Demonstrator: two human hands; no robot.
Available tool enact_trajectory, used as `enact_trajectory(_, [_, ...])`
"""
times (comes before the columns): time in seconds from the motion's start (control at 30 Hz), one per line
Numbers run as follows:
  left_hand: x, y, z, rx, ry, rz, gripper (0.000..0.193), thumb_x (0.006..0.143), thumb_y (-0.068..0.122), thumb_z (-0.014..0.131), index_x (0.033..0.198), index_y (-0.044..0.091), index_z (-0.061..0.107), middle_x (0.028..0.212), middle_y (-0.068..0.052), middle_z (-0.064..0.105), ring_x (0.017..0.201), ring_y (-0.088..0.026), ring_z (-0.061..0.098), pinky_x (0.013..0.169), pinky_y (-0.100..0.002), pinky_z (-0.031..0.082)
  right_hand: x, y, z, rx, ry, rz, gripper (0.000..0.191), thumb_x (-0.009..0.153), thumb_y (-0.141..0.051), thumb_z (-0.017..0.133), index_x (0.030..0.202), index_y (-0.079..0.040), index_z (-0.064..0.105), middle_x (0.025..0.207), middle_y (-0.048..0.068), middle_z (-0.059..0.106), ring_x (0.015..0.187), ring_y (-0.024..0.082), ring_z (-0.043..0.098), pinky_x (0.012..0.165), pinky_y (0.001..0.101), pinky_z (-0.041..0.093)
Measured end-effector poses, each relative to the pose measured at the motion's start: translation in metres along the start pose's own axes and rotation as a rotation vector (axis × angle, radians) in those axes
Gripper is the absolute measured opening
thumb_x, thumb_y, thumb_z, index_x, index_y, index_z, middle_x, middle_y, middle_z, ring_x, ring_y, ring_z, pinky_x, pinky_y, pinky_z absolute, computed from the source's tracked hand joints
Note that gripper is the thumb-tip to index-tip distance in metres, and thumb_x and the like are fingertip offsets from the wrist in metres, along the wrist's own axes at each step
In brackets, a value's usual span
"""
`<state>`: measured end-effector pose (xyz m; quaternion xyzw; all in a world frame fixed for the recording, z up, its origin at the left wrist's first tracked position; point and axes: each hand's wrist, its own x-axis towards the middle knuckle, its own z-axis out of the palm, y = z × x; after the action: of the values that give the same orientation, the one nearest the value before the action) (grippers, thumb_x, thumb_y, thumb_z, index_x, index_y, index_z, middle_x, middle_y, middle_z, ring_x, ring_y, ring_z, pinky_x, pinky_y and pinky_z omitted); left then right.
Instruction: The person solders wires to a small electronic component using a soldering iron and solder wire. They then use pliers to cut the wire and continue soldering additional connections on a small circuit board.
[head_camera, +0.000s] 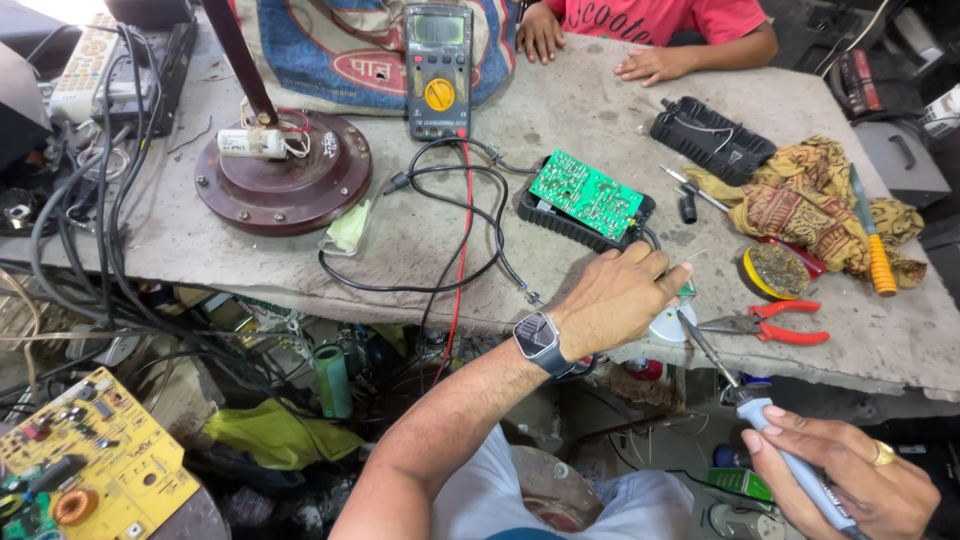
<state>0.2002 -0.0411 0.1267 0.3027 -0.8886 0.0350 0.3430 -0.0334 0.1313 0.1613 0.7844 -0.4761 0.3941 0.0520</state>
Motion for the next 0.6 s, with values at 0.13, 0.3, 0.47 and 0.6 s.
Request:
enact_trajectory(0.13, [-0.007,0.0,-0.001,0.008,-0.017,-0.032,0.048,0.085,0.014,0.067,0.132,0.009,0.065,0.107,-0.005,0.065,0.107,-0.026,0.061,0.076,-0.042,0.054,0.002,0.022,0.001,0.054,-0.083,-0.417,0.025,0.07,0.0,0.086,0.092,-0.001,0.073,0.09,0.014,0.073,0.089,0.025,0.076,0.082,0.0334,0.063])
enact_trajectory(0.3, [-0.002,-0.008,0.003,-0.006,0.018,-0.041,0.049,0.084,0.017,0.067,0.132,0.01,0.064,0.108,-0.006,0.065,0.107,-0.027,0.061,0.077,-0.042,0.054,0.015,0.017,0.022,-0.096,0.015,-0.387,0.025,0.069,0.005,0.084,0.088,-0.007,0.074,0.083,0.012,0.07,0.084,0.027,0.073,0.077,0.0347,0.06])
enact_trajectory(0.47, [-0.003,-0.004,0.014,-0.036,0.04,-0.04,0.039,0.091,0.019,0.067,0.129,0.011,0.064,0.107,-0.006,0.065,0.108,-0.028,0.06,0.077,-0.044,0.052,0.021,0.0,0.001,-0.002,-0.031,-0.543,0.025,0.069,0.009,0.084,0.087,-0.006,0.075,0.083,0.014,0.069,0.082,0.028,0.073,0.071,0.0325,0.06])
enact_trajectory(0.6, [-0.006,-0.003,0.014,-0.047,0.054,-0.026,0.046,0.085,0.014,0.066,0.13,0.008,0.064,0.107,-0.006,0.065,0.107,-0.028,0.06,0.076,-0.043,0.052,-0.001,-0.011,-0.006,-0.109,-0.083,-0.299,0.02,0.069,0.013,0.084,0.079,0.0,0.072,0.08,0.019,0.07,0.081,0.031,0.073,0.071,0.0342,0.061])
